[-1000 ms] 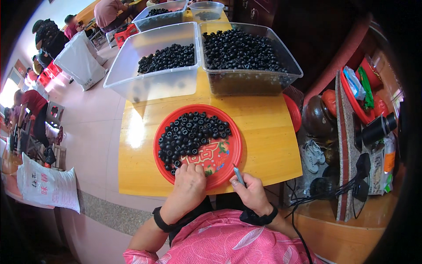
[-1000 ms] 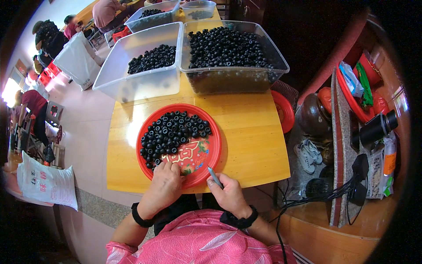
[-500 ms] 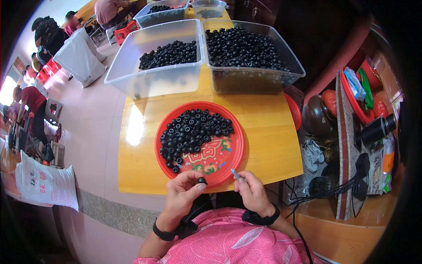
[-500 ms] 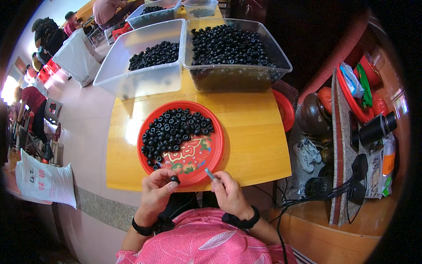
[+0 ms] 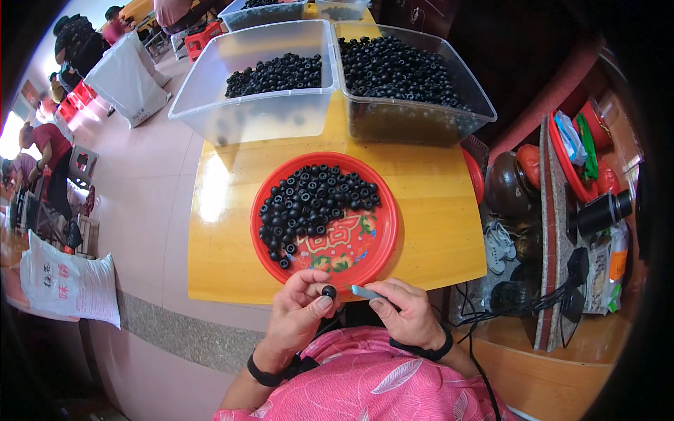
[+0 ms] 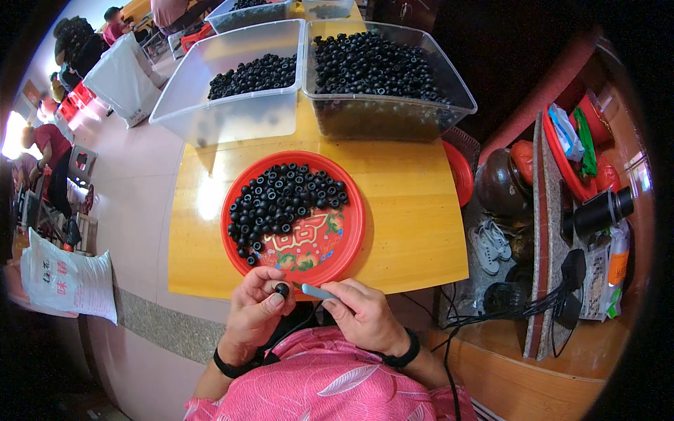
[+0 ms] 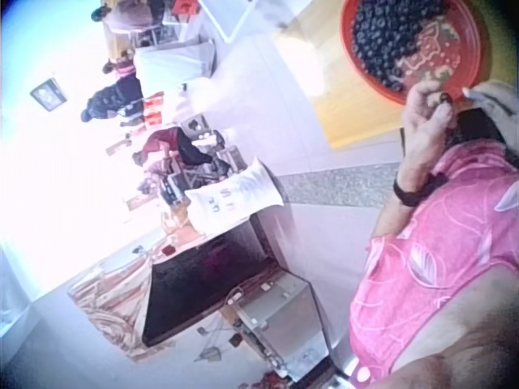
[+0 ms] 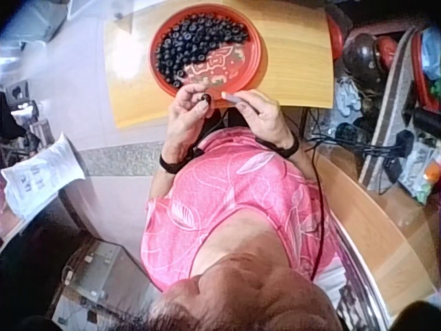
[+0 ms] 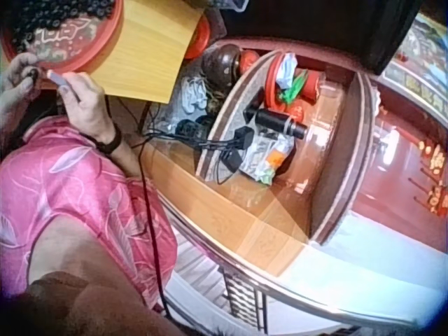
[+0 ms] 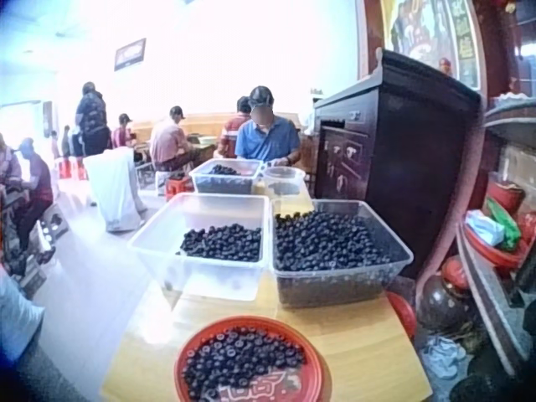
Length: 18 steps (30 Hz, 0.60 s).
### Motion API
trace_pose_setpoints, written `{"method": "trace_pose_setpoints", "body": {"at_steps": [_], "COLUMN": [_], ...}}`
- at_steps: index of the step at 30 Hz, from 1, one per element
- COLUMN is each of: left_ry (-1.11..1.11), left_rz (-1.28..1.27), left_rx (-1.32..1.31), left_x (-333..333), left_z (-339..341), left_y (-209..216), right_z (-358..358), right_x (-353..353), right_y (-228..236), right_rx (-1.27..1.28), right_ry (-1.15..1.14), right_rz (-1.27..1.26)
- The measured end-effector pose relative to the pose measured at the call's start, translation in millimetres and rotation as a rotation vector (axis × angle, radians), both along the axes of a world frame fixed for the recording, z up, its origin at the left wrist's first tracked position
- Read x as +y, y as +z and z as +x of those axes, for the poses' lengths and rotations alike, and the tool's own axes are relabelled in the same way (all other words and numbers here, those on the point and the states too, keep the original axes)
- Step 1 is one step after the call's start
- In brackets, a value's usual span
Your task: Inspecting and sorting small black round manufactured components on a table plate and into containers.
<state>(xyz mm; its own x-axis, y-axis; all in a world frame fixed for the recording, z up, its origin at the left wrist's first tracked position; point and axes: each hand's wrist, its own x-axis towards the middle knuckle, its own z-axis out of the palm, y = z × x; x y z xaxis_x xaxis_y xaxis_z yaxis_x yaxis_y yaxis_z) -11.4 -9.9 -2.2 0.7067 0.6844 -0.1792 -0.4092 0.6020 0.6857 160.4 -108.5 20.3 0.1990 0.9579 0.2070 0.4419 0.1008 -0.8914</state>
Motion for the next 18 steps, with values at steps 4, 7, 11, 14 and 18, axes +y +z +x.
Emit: {"method": "trace_pose_setpoints", "body": {"at_steps": [4, 7, 11, 14, 18], "left_ry": [-0.017, -0.035, -0.063, -0.077, -0.090], "left_rz": [-0.105, -0.183, -0.279, -0.283, -0.290], "left_rx": [-0.079, -0.128, -0.130, -0.118, -0.151], "left_x": [1.4, 2.0, 2.5, 2.5, 2.3], "left_z": [-3.3, -2.4, -4.2, -5.0, -5.3], "left_y": [-0.6, -4.6, -5.5, -7.3, -7.5], "right_z": [-4.7, -4.5, -6.1, -6.4, -6.2], "right_x": [2.4, 2.6, 2.6, 3.3, 3.5], "right_y": [0.3, -1.0, -1.5, 0.8, 0.1], "right_rx": [-0.035, -0.083, -0.120, -0.144, -0.148], "right_ry": [0.036, 0.059, 0.074, 0.078, 0.080], "right_rz": [0.080, 0.094, 0.126, 0.132, 0.136]}}
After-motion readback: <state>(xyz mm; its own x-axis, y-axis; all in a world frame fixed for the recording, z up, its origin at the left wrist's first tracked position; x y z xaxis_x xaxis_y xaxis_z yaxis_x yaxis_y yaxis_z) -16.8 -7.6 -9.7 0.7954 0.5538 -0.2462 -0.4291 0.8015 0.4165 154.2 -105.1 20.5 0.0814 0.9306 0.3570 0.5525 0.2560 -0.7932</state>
